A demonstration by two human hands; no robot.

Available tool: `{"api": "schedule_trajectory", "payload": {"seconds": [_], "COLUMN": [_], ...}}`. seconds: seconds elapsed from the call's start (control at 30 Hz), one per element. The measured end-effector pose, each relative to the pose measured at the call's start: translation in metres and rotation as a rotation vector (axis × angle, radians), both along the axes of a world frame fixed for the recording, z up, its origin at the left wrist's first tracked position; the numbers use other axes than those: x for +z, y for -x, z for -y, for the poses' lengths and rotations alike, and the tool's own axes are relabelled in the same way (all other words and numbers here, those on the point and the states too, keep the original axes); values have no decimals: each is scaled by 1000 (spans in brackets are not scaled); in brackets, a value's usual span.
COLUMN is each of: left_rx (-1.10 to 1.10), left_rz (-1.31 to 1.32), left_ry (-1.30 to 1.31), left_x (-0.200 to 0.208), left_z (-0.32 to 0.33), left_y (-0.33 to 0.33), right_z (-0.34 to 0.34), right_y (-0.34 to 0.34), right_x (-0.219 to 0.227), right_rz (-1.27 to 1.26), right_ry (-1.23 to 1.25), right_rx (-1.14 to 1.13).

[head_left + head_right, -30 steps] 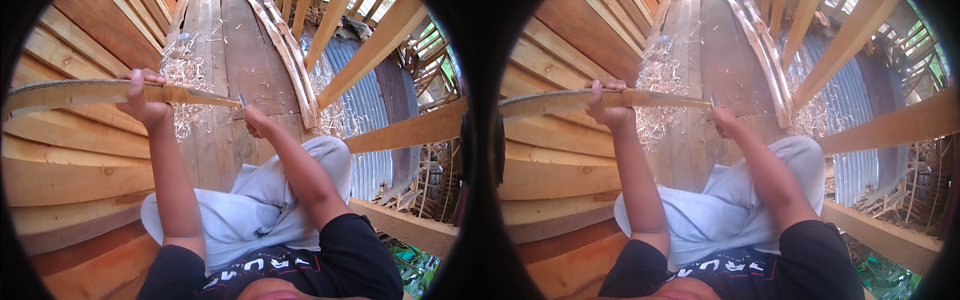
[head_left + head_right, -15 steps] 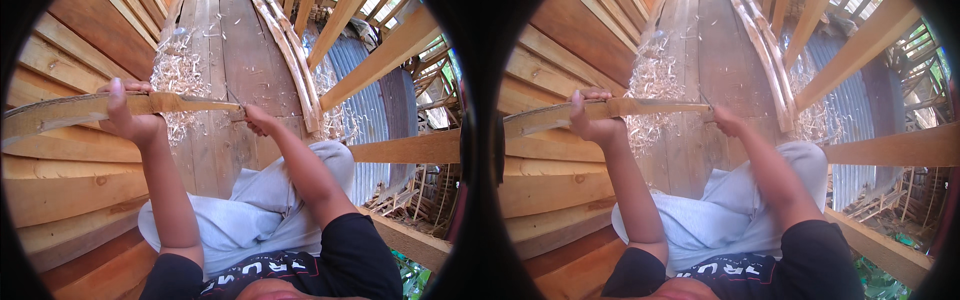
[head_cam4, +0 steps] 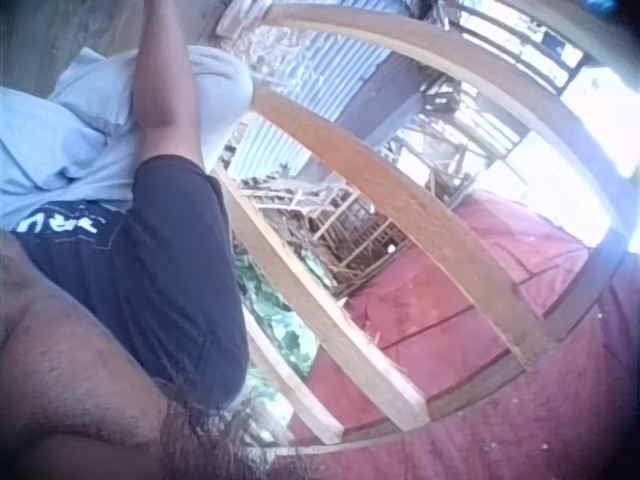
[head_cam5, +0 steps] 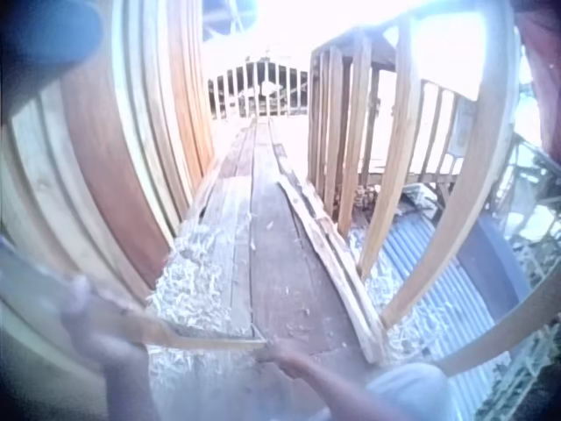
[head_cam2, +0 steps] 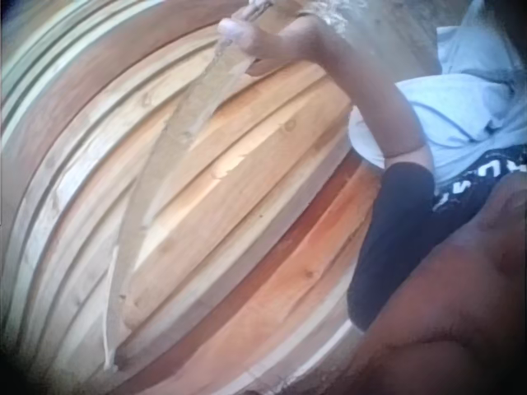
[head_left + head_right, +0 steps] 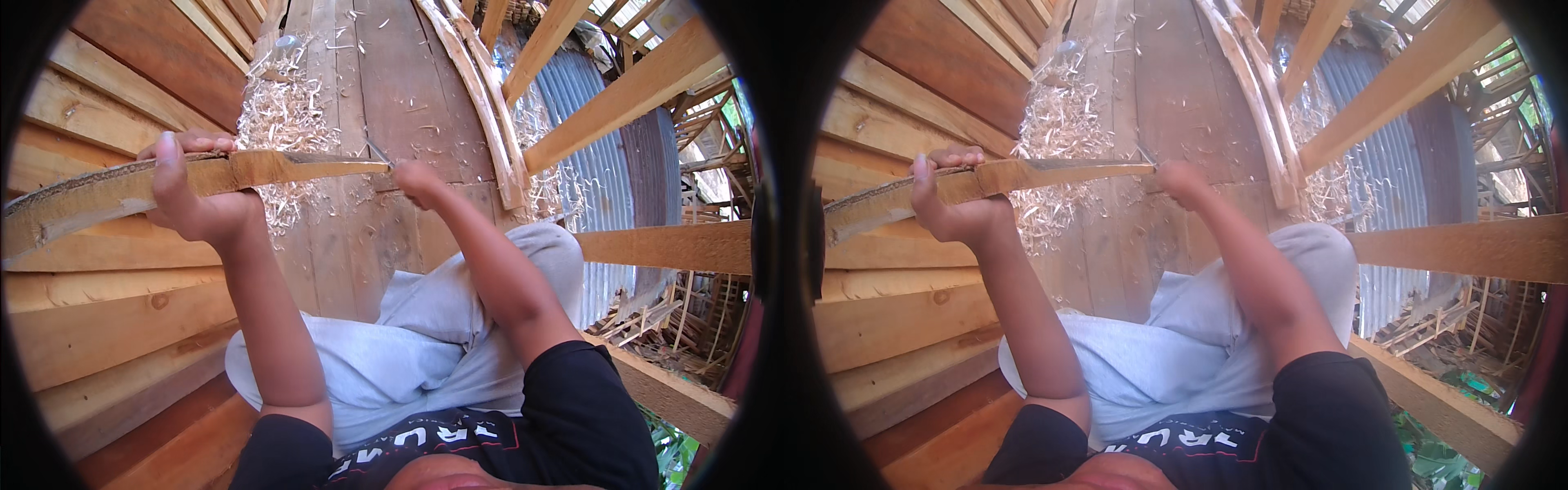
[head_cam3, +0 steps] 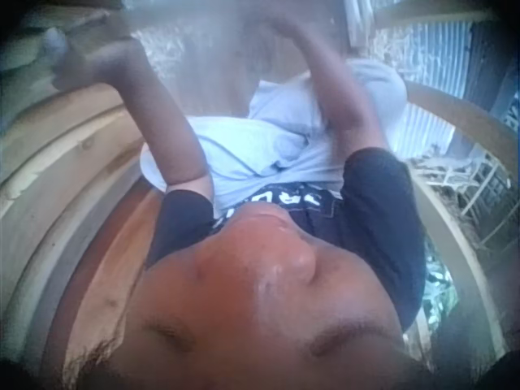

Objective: The person sits on the floor and uses a knife to shave thin layers off a long wooden plank. They hold the plank with one hand and scrape along its length with the other, producing wood shavings.

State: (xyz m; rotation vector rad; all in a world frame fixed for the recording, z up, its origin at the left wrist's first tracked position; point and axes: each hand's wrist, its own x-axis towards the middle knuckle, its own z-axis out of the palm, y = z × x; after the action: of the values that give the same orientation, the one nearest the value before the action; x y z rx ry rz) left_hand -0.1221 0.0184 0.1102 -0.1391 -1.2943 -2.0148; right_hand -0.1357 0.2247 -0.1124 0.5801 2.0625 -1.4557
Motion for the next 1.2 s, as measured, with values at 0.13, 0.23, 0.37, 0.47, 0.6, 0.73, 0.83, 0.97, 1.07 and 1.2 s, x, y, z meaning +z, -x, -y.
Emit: {"api": "schedule_trajectory", "payload": {"seconds": [0.13,0.23,0.37,0.47,0.6,0.73,0.83,0.97,1.07,1.2], "left_rx": [-8,-84,-76,-179,-95,-75,-81,-84,-96,-99], "left_rz": [3,-22,-18,-54,-20,-29,-40,-17,-16,-23], "left_ry": [-22,-25,-45,-66,-29,-30,-13,-35,-38,-24], "left_x": [1,-3,1,-4,1,2,2,5,4,1], "left_z": [1,9,6,13,7,9,9,5,6,9], "left_y": [-1,-2,-2,-5,-6,-6,-6,-8,-7,-7], "right_z": [-1,10,14,10,5,14,10,3,0,-7], "right_y": [7,-10,-13,-11,-1,-7,-4,3,3,8], "right_x": [18,18,26,44,28,46,35,30,28,34], "right_rz": [216,32,79,229,297,277,347,464,491,588], "right_ry": [37,-47,1,91,101,132,170,275,373,664], "right_rx": [-85,23,-13,-38,-77,-64,-46,-34,-33,-93]}}
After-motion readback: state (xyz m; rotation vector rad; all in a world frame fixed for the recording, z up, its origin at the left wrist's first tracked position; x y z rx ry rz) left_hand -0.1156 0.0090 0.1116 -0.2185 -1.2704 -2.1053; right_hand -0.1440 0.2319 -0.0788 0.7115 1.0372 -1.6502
